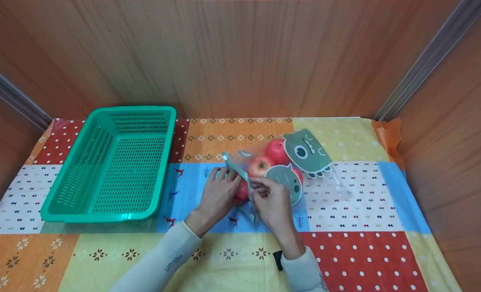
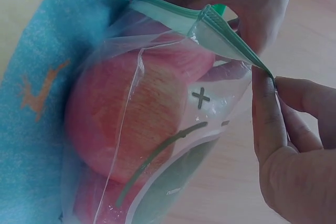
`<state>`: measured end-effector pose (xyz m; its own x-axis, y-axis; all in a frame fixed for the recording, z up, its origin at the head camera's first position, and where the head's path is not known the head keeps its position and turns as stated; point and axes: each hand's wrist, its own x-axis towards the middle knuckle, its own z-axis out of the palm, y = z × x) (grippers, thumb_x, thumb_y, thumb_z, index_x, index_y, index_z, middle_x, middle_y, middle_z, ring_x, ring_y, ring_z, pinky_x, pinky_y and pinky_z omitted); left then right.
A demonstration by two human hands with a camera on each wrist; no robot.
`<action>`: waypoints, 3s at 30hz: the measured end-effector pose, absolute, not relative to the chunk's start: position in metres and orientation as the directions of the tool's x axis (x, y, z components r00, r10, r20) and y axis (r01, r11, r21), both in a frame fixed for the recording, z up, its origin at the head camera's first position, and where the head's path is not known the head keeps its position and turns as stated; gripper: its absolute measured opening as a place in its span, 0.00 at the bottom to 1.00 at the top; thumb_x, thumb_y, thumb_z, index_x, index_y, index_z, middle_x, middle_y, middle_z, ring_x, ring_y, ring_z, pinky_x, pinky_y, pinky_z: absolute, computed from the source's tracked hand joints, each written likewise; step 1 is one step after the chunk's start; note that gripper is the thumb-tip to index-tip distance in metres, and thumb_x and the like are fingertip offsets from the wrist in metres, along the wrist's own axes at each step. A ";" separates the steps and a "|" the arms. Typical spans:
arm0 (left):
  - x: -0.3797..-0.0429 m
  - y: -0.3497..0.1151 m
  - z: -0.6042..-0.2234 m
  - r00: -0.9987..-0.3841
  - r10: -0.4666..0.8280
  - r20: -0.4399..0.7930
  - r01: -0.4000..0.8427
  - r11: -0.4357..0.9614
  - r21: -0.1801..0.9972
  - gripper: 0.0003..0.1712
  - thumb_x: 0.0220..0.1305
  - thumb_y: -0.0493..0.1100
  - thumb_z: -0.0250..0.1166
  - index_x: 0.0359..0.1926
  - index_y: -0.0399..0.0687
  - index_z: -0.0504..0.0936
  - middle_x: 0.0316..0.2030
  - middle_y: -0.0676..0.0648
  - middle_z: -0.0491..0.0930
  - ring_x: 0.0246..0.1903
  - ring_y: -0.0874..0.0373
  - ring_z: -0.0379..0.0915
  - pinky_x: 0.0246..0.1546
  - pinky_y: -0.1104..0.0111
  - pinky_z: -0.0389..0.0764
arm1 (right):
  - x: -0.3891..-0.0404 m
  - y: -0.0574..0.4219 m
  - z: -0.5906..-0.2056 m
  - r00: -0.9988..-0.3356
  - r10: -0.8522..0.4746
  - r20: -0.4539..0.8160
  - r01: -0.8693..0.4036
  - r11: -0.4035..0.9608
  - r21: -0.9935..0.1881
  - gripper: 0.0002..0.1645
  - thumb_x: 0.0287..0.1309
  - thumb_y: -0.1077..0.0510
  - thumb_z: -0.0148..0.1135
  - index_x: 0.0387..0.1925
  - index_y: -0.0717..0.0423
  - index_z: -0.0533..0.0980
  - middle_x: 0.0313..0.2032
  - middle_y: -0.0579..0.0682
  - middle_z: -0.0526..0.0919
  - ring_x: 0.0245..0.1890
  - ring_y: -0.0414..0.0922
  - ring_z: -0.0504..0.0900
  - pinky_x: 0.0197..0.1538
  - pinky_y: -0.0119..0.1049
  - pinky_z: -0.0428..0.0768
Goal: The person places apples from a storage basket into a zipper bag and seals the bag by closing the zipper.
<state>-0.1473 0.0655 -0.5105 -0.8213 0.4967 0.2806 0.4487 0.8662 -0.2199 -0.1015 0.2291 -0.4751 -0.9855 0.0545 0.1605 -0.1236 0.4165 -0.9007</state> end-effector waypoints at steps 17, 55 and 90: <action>-0.141 0.065 -0.513 -0.814 0.523 0.253 0.450 0.843 -0.295 0.33 0.59 0.53 0.81 0.64 0.61 0.79 0.58 0.52 0.78 0.56 0.56 0.69 0.54 0.65 0.74 | -0.101 0.229 -0.476 -0.989 0.066 0.135 -0.092 0.443 -0.892 0.16 0.62 0.72 0.71 0.52 0.66 0.86 0.46 0.60 0.91 0.41 0.53 0.91 0.49 0.21 0.81; -0.142 0.068 -0.524 -0.837 0.488 0.247 0.417 0.862 -0.288 0.34 0.67 0.45 0.74 0.72 0.64 0.75 0.63 0.55 0.77 0.60 0.56 0.68 0.50 0.68 0.76 | -0.095 0.229 -0.478 -0.972 0.097 0.213 -0.161 0.384 -0.909 0.16 0.62 0.74 0.70 0.51 0.66 0.86 0.45 0.60 0.91 0.37 0.39 0.89 0.48 0.22 0.82; -0.157 0.025 -0.517 -0.928 0.179 0.328 0.258 0.941 0.216 0.27 0.68 0.53 0.74 0.66 0.54 0.82 0.58 0.49 0.86 0.52 0.52 0.78 0.50 0.62 0.80 | -0.088 0.225 -0.482 -0.975 0.128 0.183 -0.127 0.356 -0.926 0.16 0.63 0.72 0.70 0.52 0.66 0.86 0.44 0.61 0.90 0.37 0.36 0.87 0.43 0.23 0.84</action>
<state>-0.1567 0.0252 -0.5175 -0.9275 0.1793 0.3280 0.2585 0.9415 0.2164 -0.0880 0.2251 -0.4820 -0.9747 0.1282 0.1831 -0.1271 0.3561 -0.9258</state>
